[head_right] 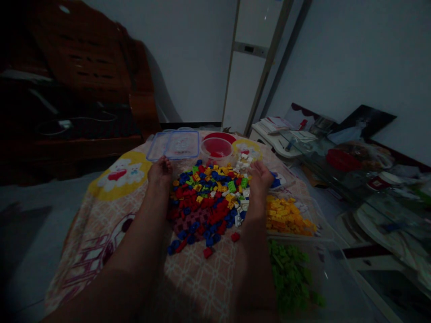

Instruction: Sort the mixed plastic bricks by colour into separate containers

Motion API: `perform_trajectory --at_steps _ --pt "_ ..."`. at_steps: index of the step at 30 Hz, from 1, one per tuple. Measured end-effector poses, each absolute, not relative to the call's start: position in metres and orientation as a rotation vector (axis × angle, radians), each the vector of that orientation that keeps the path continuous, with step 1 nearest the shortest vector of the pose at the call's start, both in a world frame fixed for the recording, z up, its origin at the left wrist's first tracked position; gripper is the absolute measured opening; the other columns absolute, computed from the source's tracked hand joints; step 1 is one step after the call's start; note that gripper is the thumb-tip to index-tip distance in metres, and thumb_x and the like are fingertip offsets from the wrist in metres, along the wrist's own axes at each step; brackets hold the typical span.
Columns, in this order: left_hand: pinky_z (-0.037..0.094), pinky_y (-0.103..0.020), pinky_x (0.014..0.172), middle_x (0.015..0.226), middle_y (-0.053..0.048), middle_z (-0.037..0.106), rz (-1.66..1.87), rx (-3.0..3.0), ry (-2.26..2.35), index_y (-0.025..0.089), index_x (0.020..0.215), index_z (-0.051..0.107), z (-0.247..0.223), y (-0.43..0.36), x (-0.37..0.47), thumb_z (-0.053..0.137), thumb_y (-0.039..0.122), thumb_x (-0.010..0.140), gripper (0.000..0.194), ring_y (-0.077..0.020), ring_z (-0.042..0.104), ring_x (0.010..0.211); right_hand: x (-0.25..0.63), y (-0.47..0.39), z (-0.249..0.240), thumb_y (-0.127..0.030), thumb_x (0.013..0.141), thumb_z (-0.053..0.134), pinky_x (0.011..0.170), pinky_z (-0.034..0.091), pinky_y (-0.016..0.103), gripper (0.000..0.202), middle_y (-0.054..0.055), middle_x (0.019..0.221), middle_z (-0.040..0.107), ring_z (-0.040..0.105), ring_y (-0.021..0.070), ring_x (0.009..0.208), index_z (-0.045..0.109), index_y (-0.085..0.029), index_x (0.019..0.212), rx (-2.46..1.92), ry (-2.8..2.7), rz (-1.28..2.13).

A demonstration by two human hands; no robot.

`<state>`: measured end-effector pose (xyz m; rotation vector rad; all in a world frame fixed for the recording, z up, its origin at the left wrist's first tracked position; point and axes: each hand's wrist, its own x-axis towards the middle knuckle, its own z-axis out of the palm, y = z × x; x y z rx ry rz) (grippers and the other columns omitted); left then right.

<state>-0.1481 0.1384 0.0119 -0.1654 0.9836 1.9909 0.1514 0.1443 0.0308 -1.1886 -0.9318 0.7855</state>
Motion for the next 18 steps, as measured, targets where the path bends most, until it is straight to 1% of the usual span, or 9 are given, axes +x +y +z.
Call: perform_trajectory --at_steps 1,3,5,7,10,12,15,18 --pt "0.038 -0.009 0.040 0.051 0.005 0.052 1.993 -0.166 0.980 0.014 0.076 0.057 0.012 0.138 -0.148 0.052 0.002 0.087 0.017 -0.0027 0.046 0.039 0.153 0.141 0.033 -0.026 0.071 0.064 0.071 0.063 0.029 0.042 0.011 0.102 0.076 0.075 0.0206 0.089 0.071 -0.012 0.110 -1.246 -0.980 0.765" --pt "0.037 -0.009 0.040 0.051 0.005 0.052 1.993 -0.157 0.979 0.014 0.076 0.057 0.013 0.139 -0.147 0.051 0.001 0.087 0.017 -0.0026 0.045 0.039 0.158 0.135 0.039 -0.030 0.072 0.062 0.057 0.059 0.028 0.037 0.008 0.083 0.076 0.073 0.0202 0.069 0.073 -0.012 0.102 -1.386 -1.089 0.721" --pt "0.036 -0.009 0.039 0.051 0.005 0.051 1.991 -0.153 0.985 0.014 0.075 0.056 0.013 0.139 -0.147 0.050 0.001 0.088 0.019 -0.0023 0.045 0.038 0.163 0.127 0.044 -0.030 0.073 0.061 0.052 0.055 0.028 0.036 0.008 0.076 0.076 0.070 0.0206 0.060 0.075 -0.011 0.100 -1.536 -1.223 0.635" --pt "0.036 -0.009 0.039 0.051 0.005 0.051 1.994 -0.150 0.986 0.014 0.074 0.056 0.013 0.139 -0.147 0.049 0.001 0.088 0.020 -0.0021 0.045 0.038 0.169 0.121 0.049 -0.029 0.075 0.061 0.058 0.054 0.029 0.032 0.010 0.080 0.077 0.071 0.0219 0.063 0.078 -0.012 0.097 -1.677 -1.392 0.499" --pt "0.036 -0.009 0.040 0.052 0.005 0.052 1.992 -0.126 0.982 0.014 0.075 0.055 0.011 0.140 -0.148 0.054 0.001 0.086 0.017 -0.0020 0.045 0.039 0.176 0.114 0.053 -0.024 0.078 0.062 0.070 0.053 0.029 0.024 0.013 0.085 0.078 0.074 0.0247 0.078 0.079 -0.013 0.089 -1.873 -1.644 0.295" --pt "0.036 -0.009 0.040 0.053 0.006 0.051 1.995 -0.125 0.979 0.015 0.075 0.055 0.011 0.139 -0.148 0.055 0.001 0.086 0.017 -0.0018 0.045 0.039 0.178 0.111 0.054 -0.022 0.080 0.062 0.075 0.051 0.029 0.020 0.014 0.085 0.078 0.074 0.0261 0.085 0.079 -0.014 0.086 -1.979 -1.775 0.209" --pt "0.036 -0.009 0.041 0.052 0.005 0.051 2.007 -0.163 0.975 0.014 0.075 0.056 0.012 0.139 -0.148 0.049 0.001 0.089 0.021 -0.0021 0.045 0.039 0.176 0.108 0.053 -0.016 0.079 0.063 0.075 0.048 0.030 0.018 0.015 0.088 0.077 0.073 0.0277 0.089 0.079 -0.015 0.086 -2.048 -1.942 0.173" --pt "0.037 -0.010 0.041 0.052 0.004 0.052 1.998 -0.176 0.972 0.014 0.075 0.057 0.013 0.138 -0.148 0.049 -0.001 0.087 0.021 -0.0029 0.046 0.040 0.174 0.109 0.050 -0.012 0.076 0.066 0.075 0.048 0.029 0.017 0.016 0.089 0.077 0.072 0.0279 0.091 0.079 -0.015 0.086 -2.057 -2.030 0.174"
